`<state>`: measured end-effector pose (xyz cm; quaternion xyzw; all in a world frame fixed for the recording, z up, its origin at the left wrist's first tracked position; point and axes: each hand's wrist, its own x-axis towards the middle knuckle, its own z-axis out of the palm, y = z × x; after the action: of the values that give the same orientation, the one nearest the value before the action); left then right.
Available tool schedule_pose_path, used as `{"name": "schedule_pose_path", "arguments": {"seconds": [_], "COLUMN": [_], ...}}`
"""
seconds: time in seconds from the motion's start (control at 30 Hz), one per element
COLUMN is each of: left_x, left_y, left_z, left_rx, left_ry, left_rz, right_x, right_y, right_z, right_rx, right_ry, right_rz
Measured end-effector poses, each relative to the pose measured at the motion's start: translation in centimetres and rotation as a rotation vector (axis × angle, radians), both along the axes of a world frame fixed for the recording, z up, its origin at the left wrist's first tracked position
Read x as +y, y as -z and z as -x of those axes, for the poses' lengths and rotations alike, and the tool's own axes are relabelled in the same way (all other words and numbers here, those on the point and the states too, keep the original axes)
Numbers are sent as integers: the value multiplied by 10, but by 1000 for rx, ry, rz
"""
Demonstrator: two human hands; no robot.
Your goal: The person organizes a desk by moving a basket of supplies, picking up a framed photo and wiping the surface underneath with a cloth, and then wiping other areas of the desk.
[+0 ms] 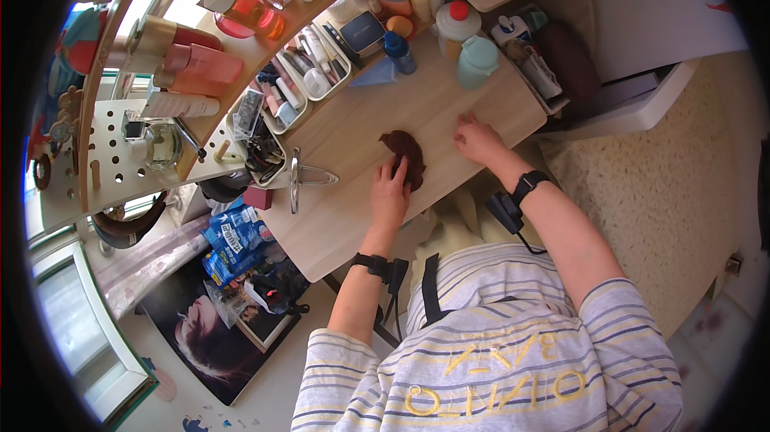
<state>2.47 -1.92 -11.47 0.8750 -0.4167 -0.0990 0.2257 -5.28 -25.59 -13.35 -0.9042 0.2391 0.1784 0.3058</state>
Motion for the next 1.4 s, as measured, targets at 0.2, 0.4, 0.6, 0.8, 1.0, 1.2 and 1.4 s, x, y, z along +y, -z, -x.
{"name": "schedule_pose_path", "arguments": {"seconds": [0.2, 0.4, 0.6, 0.8, 1.0, 1.2, 1.4], "left_x": [-12, 15, -16, -44, 15, 28, 23], "left_y": [5, 5, 7, 4, 15, 11, 10], "left_z": [10, -42, -17, 22, 20, -14, -8], "left_rx": [46, -179, -89, -97, -29, -160, -245], "left_ry": [167, -293, -137, 94, 36, -354, -130], "left_rz": [-12, -3, -19, -36, -48, -117, -253], "right_x": [0, -3, -3, -3, -4, -4, -1], "right_y": [-8, -6, -7, -9, -11, -5, -9], "right_z": [1, 4, 2, 1, 1, -2, 0], "right_rx": [-30, -56, -25, 4, 11, 40, -9], "right_ry": [-22, 7, -20, -52, -58, 11, -79], "right_rz": [-1, -35, -15, -19, -31, -89, 26]}}
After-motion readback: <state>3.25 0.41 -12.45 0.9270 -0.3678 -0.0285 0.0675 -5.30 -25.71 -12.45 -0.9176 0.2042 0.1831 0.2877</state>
